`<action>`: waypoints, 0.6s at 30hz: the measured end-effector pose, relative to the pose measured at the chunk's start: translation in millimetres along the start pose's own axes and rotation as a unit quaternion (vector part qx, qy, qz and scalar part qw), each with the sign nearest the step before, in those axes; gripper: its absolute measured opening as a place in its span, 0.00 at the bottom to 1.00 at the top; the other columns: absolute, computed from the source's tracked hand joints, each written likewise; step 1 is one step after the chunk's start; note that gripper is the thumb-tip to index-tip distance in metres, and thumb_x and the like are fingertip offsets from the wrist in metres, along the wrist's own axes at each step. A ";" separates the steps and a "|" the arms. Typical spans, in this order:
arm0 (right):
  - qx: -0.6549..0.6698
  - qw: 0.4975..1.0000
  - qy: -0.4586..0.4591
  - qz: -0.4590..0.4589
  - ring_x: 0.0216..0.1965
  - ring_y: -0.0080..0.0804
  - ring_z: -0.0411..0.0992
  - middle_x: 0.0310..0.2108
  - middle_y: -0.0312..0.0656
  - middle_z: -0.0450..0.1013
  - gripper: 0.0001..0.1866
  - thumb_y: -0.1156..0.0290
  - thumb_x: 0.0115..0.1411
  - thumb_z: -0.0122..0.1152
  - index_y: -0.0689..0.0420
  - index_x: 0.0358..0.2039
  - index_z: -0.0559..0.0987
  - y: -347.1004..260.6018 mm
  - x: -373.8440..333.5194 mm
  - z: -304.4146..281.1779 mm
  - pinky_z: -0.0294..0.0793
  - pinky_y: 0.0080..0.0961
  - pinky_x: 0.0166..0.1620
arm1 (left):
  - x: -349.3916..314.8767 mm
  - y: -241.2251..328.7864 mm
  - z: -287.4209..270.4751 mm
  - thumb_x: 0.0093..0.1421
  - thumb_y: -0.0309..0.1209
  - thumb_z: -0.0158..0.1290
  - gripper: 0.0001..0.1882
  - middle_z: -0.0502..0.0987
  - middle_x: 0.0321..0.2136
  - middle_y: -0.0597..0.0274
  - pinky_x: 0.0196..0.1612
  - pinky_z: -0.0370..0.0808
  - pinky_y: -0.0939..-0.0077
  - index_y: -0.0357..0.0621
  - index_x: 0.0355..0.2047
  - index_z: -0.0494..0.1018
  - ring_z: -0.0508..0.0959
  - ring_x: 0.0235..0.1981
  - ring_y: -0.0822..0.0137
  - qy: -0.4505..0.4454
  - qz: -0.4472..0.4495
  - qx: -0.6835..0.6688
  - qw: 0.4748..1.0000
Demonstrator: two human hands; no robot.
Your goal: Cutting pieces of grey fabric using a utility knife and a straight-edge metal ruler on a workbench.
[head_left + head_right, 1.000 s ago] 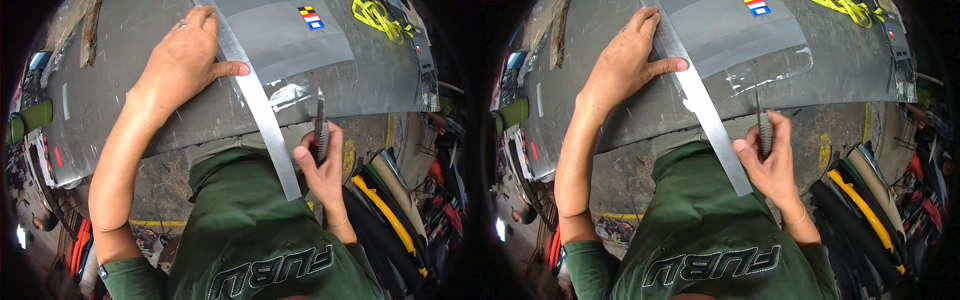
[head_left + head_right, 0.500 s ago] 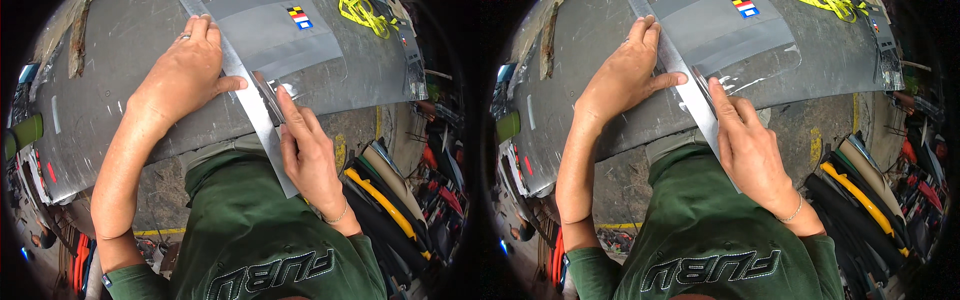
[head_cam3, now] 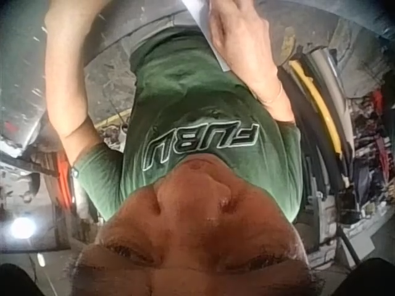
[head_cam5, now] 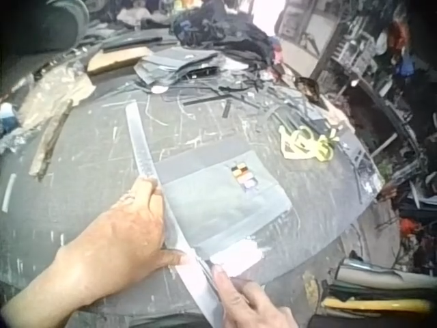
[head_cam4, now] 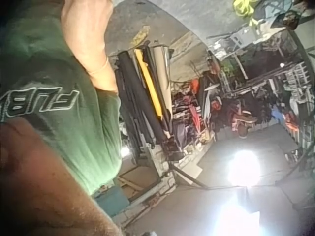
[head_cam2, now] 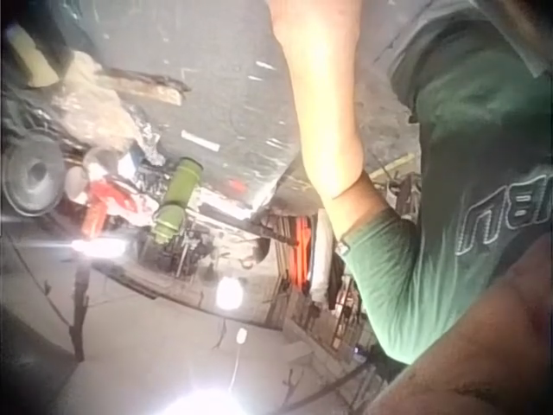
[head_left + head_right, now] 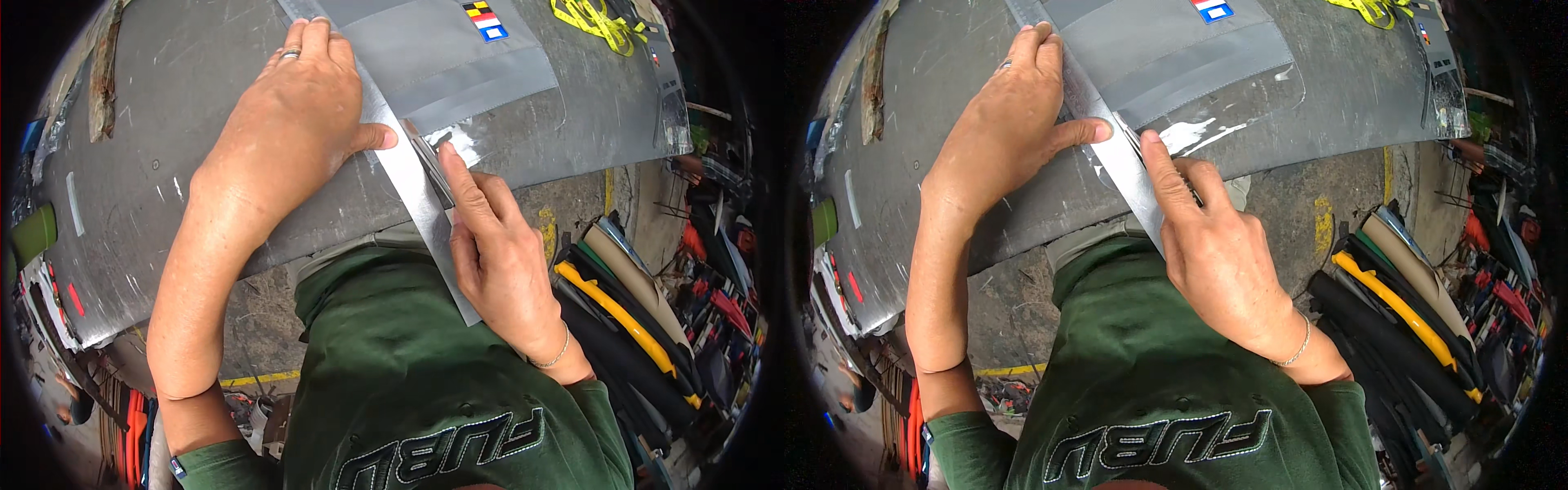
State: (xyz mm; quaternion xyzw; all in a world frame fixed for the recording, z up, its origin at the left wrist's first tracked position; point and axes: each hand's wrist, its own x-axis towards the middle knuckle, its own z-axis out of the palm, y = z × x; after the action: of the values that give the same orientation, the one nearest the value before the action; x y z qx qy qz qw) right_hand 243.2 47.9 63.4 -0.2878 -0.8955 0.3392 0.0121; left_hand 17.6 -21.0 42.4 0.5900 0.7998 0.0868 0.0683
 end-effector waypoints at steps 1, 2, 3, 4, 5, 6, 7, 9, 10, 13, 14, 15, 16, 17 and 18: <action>-0.001 1.000 0.000 0.000 0.35 0.47 0.78 0.50 0.51 0.75 0.39 0.88 0.60 0.55 0.50 0.72 0.67 -0.4 -0.2 -0.3 0.79 0.37 0.42 | 0.1 0.3 0.1 0.54 0.50 0.68 0.48 0.63 0.64 0.30 0.63 0.73 0.55 0.22 0.60 0.61 0.71 0.63 0.36 0.000 0.000 -0.001 1.000; -0.001 1.000 0.000 -0.001 0.35 0.47 0.78 0.50 0.51 0.75 0.39 0.88 0.60 0.56 0.50 0.72 0.67 -0.6 -0.2 -0.4 0.79 0.37 0.42 | 0.0 0.8 0.2 0.54 0.50 0.68 0.48 0.64 0.64 0.30 0.63 0.74 0.54 0.22 0.60 0.61 0.71 0.62 0.36 0.000 -0.001 0.001 1.000; -0.001 1.000 -0.002 -0.001 0.35 0.47 0.78 0.50 0.51 0.75 0.39 0.88 0.60 0.56 0.50 0.72 0.67 -0.8 0.3 -0.6 0.79 0.37 0.42 | 0.1 1.1 -0.2 0.54 0.50 0.68 0.48 0.64 0.64 0.30 0.62 0.74 0.54 0.22 0.60 0.61 0.71 0.62 0.36 0.000 -0.003 0.004 1.000; -0.002 1.000 -0.001 -0.003 0.36 0.47 0.78 0.50 0.51 0.75 0.39 0.88 0.59 0.56 0.50 0.72 0.67 -1.0 0.6 -0.7 0.79 0.37 0.42 | 0.3 2.0 -1.7 0.54 0.50 0.68 0.48 0.64 0.64 0.30 0.62 0.74 0.54 0.22 0.60 0.61 0.71 0.62 0.36 -0.001 -0.004 0.003 1.000; -0.002 1.000 -0.001 -0.006 0.36 0.47 0.78 0.50 0.51 0.75 0.39 0.88 0.59 0.56 0.50 0.72 0.67 -1.4 0.9 -0.8 0.79 0.37 0.42 | 0.6 3.4 -3.9 0.54 0.50 0.68 0.48 0.64 0.64 0.30 0.62 0.74 0.54 0.22 0.60 0.61 0.72 0.62 0.36 -0.007 -0.015 0.007 1.000; -0.003 1.000 -0.002 -0.005 0.36 0.47 0.78 0.50 0.51 0.75 0.39 0.88 0.59 0.56 0.50 0.72 0.67 -1.4 1.5 -0.7 0.79 0.37 0.42 | 1.6 3.9 -4.6 0.54 0.49 0.68 0.48 0.64 0.64 0.30 0.61 0.75 0.54 0.22 0.60 0.61 0.72 0.61 0.36 -0.013 -0.024 0.011 1.000; -0.003 1.000 -0.001 -0.004 0.36 0.47 0.78 0.50 0.50 0.75 0.40 0.88 0.59 0.56 0.49 0.72 0.67 -1.7 2.2 -0.9 0.79 0.37 0.42 | 1.9 3.6 -4.2 0.54 0.49 0.68 0.48 0.64 0.64 0.30 0.61 0.75 0.54 0.22 0.60 0.61 0.72 0.61 0.36 -0.014 -0.024 0.009 1.000; -0.004 1.000 0.000 -0.001 0.36 0.48 0.78 0.49 0.50 0.75 0.40 0.88 0.59 0.56 0.49 0.72 0.67 -3.8 3.6 -3.5 0.79 0.38 0.42 | 2.9 3.6 -4.4 0.52 0.52 0.68 0.51 0.65 0.64 0.31 0.63 0.73 0.54 0.23 0.61 0.60 0.70 0.63 0.36 -0.028 -0.034 -0.003 0.999; -0.015 1.000 -0.013 0.011 0.35 0.49 0.78 0.48 0.49 0.75 0.40 0.88 0.59 0.56 0.49 0.72 0.67 -5.7 5.0 -6.2 0.79 0.38 0.41 | 11.5 10.2 -17.4 0.52 0.52 0.68 0.51 0.65 0.64 0.31 0.63 0.73 0.54 0.23 0.61 0.60 0.70 0.63 0.36 -0.030 -0.032 -0.006 0.999; -0.041 0.998 -0.035 0.022 0.34 0.52 0.77 0.44 0.48 0.74 0.40 0.88 0.59 0.57 0.48 0.71 0.67 -12.6 8.6 -14.2 0.78 0.41 0.40 | 23.3 17.7 -39.4 0.57 0.52 0.66 0.47 0.69 0.52 0.32 0.63 0.71 0.65 0.12 0.54 0.64 0.73 0.57 0.44 -0.220 -0.049 0.003 0.974; -0.056 0.997 -0.042 0.021 0.34 0.53 0.76 0.42 0.48 0.73 0.40 0.87 0.59 0.57 0.48 0.71 0.67 -14.5 9.4 -16.3 0.78 0.42 0.39 | 13.8 6.2 -22.9 0.57 0.49 0.66 0.42 0.71 0.48 0.34 0.61 0.72 0.66 0.13 0.50 0.67 0.74 0.55 0.46 -0.136 -0.009 -0.016 0.991; -0.057 0.997 -0.043 0.022 0.34 0.53 0.76 0.42 0.48 0.73 0.40 0.87 0.59 0.57 0.48 0.71 0.67 -15.6 9.8 -17.9 0.78 0.42 0.39 | 10.1 2.5 -17.2 0.57 0.46 0.67 0.38 0.72 0.45 0.36 0.58 0.73 0.68 0.14 0.45 0.69 0.75 0.52 0.48 -0.050 0.030 -0.035 0.998; -0.056 0.997 -0.047 0.019 0.33 0.53 0.75 0.39 0.48 0.72 0.40 0.87 0.59 0.57 0.48 0.71 0.67 -16.4 10.2 -19.2 0.77 0.43 0.39 | 8.1 -0.1 -13.7 0.57 0.46 0.67 0.38 0.72 0.45 0.36 0.58 0.73 0.68 0.14 0.45 0.69 0.75 0.52 0.48 -0.050 0.030 -0.037 0.998; -0.055 0.997 -0.051 0.016 0.32 0.54 0.74 0.37 0.48 0.71 0.40 0.87 0.59 0.57 0.47 0.71 0.67 -17.1 9.8 -20.2 0.76 0.44 0.38 | 6.9 -0.9 -12.3 0.57 0.46 0.67 0.38 0.72 0.45 0.35 0.59 0.73 0.68 0.14 0.46 0.69 0.75 0.53 0.48 -0.061 0.018 -0.031 0.997; -0.056 0.997 -0.051 0.017 0.32 0.54 0.74 0.37 0.48 0.71 0.40 0.87 0.59 0.57 0.47 0.71 0.67 -17.2 9.8 -20.9 0.76 0.44 0.38 | 9.0 1.7 -15.2 0.57 0.46 0.67 0.39 0.72 0.46 0.35 0.59 0.73 0.67 0.14 0.47 0.69 0.75 0.53 0.48 -0.072 0.008 -0.025 0.997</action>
State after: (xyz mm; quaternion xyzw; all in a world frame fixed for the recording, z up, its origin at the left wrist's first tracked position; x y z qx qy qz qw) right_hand 230.9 55.1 88.4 -0.2854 -0.9076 0.3029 -0.0557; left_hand 13.3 -12.8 57.6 0.5988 0.7859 0.0649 0.1396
